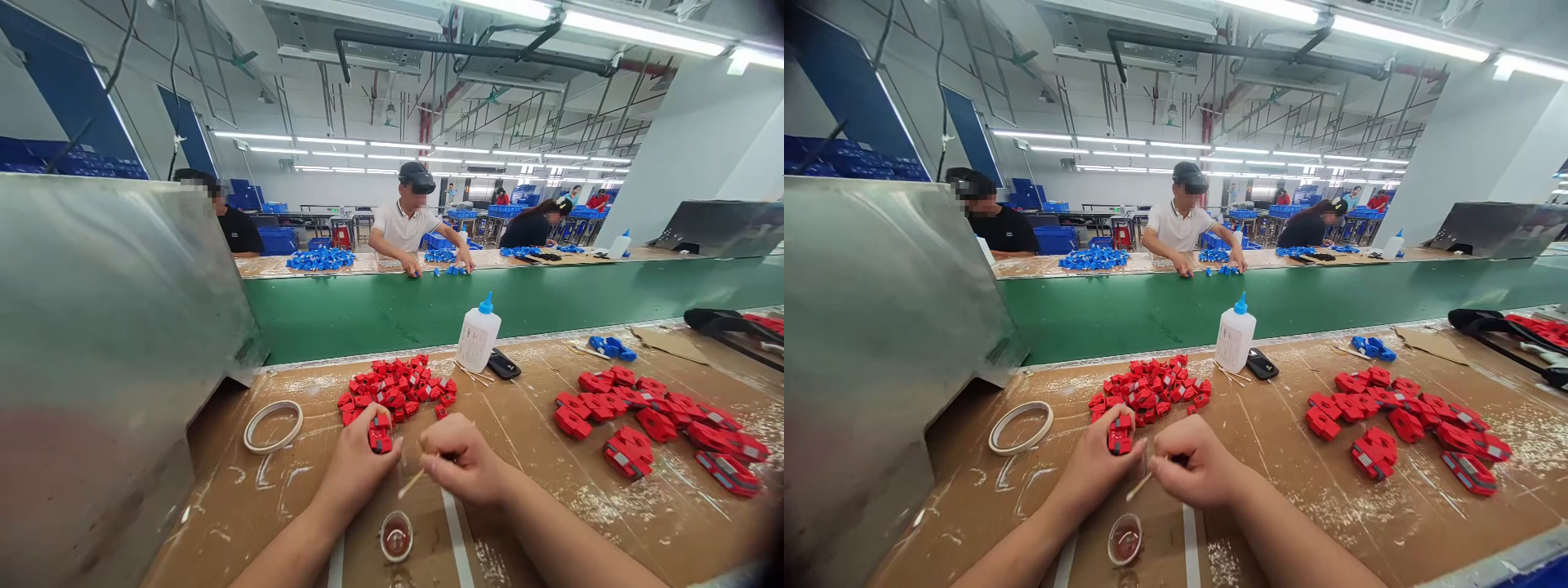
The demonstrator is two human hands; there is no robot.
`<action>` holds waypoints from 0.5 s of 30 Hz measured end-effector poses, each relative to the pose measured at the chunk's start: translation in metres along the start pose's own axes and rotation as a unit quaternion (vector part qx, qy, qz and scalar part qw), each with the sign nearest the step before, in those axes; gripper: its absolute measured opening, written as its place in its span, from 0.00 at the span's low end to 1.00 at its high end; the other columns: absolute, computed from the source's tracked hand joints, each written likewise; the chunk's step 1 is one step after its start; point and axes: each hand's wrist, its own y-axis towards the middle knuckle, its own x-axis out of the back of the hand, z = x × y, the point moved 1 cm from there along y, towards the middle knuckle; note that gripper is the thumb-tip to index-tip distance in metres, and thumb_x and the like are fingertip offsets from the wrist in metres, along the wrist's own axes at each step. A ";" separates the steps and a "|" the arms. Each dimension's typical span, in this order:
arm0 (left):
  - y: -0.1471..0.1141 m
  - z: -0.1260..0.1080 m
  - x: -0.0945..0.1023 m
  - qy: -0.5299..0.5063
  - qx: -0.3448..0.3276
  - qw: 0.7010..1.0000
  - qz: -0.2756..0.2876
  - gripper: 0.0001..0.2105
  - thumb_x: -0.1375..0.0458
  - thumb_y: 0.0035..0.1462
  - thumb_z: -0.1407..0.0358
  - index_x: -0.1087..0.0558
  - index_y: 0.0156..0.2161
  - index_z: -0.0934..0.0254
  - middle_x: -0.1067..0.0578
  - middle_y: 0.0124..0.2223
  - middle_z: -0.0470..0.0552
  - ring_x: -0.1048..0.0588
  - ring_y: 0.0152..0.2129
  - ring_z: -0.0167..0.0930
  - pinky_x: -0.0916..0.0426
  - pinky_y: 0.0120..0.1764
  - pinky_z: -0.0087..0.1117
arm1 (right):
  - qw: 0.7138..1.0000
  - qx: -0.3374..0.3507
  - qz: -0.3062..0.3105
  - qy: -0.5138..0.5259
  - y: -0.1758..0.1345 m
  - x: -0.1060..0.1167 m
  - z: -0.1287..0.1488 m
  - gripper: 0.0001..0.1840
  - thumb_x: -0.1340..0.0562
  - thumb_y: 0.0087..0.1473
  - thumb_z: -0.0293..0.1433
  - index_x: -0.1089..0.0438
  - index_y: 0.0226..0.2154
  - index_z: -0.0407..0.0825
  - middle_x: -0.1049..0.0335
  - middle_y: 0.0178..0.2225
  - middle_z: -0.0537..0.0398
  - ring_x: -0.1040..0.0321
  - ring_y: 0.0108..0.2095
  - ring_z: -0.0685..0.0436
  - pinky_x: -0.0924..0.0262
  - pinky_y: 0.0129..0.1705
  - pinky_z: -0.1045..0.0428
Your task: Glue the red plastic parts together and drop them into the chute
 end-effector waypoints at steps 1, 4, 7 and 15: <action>0.001 0.001 0.002 -0.003 0.005 1.000 -0.020 0.11 0.40 0.51 0.59 0.35 0.34 0.62 0.32 0.30 0.43 0.34 0.28 0.30 0.41 0.35 0.28 | 0.998 0.006 0.062 0.002 -0.001 -0.002 0.002 0.20 0.43 0.56 0.31 0.52 0.18 0.48 0.57 0.18 0.64 0.58 0.20 0.54 0.61 0.26 0.54; 0.004 0.005 0.007 -0.015 0.030 0.998 -0.043 0.14 0.40 0.50 0.54 0.36 0.33 0.62 0.34 0.28 0.43 0.36 0.26 0.30 0.43 0.32 0.28 | 0.981 0.015 0.189 -0.036 -0.006 -0.012 0.003 0.18 0.41 0.52 0.29 0.50 0.18 0.48 0.54 0.18 0.64 0.56 0.21 0.54 0.59 0.26 0.55; 0.006 0.008 0.007 -0.008 0.031 0.999 -0.039 0.14 0.40 0.49 0.54 0.35 0.34 0.62 0.32 0.28 0.44 0.35 0.26 0.31 0.42 0.33 0.29 | 0.971 0.016 0.220 -0.094 -0.007 -0.018 -0.002 0.19 0.38 0.56 0.35 0.45 0.20 0.47 0.50 0.19 0.64 0.53 0.22 0.54 0.57 0.27 0.56; 0.005 0.012 0.003 0.009 0.008 0.999 -0.030 0.14 0.41 0.51 0.52 0.34 0.34 0.61 0.29 0.30 0.45 0.31 0.29 0.33 0.37 0.36 0.29 | 0.908 -0.254 -0.002 -0.334 0.005 0.034 -0.011 0.15 0.40 0.62 0.45 0.30 0.35 0.51 0.27 0.28 0.56 0.33 0.30 0.48 0.53 0.31 0.55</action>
